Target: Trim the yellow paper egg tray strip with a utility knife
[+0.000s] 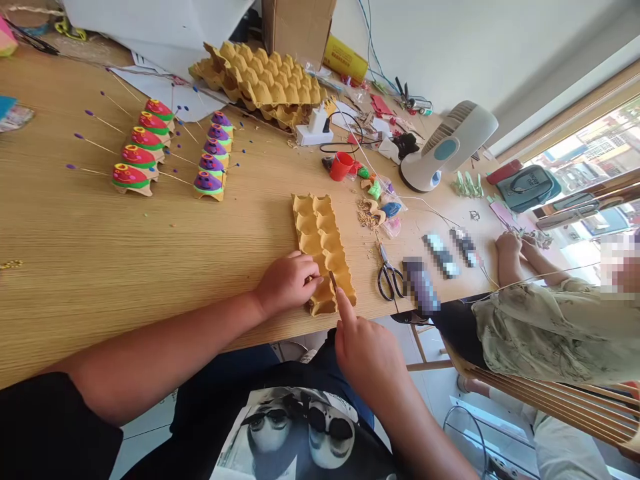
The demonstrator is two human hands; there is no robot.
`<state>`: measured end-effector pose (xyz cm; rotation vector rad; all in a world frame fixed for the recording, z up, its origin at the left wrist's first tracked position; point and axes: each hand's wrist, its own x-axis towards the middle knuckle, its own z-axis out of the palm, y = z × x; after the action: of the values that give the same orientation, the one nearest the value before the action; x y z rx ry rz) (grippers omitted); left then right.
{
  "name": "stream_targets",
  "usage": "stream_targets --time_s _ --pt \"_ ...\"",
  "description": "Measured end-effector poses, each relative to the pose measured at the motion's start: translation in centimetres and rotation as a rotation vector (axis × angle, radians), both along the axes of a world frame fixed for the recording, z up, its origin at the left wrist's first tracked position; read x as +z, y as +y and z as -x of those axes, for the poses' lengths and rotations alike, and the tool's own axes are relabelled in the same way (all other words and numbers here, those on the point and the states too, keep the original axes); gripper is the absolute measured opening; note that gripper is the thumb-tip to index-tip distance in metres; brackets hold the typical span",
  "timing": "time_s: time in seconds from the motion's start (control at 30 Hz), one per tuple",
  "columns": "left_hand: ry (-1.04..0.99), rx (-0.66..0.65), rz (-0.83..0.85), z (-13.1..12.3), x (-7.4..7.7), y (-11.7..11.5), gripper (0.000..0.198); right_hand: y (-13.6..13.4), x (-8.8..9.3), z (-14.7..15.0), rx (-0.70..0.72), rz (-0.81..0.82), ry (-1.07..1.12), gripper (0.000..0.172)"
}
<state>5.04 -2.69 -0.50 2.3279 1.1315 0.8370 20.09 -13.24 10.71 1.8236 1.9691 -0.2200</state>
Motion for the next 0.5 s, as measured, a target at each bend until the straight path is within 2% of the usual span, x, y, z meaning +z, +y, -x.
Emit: stream_targets --time_s 0.17,0.33,0.5 --pt "0.018 0.005 -0.015 -0.05 -0.08 0.01 0.017 0.78 -0.25 0.20 -0.011 -0.013 0.012 0.061" --pt "0.010 -0.004 -0.003 -0.08 0.01 -0.14 0.017 0.23 0.23 -0.18 -0.011 -0.004 0.032 0.061" --pt "0.011 0.010 -0.013 -0.11 -0.06 -0.11 0.018 0.97 0.34 0.14 -0.013 -0.004 0.024 0.061"
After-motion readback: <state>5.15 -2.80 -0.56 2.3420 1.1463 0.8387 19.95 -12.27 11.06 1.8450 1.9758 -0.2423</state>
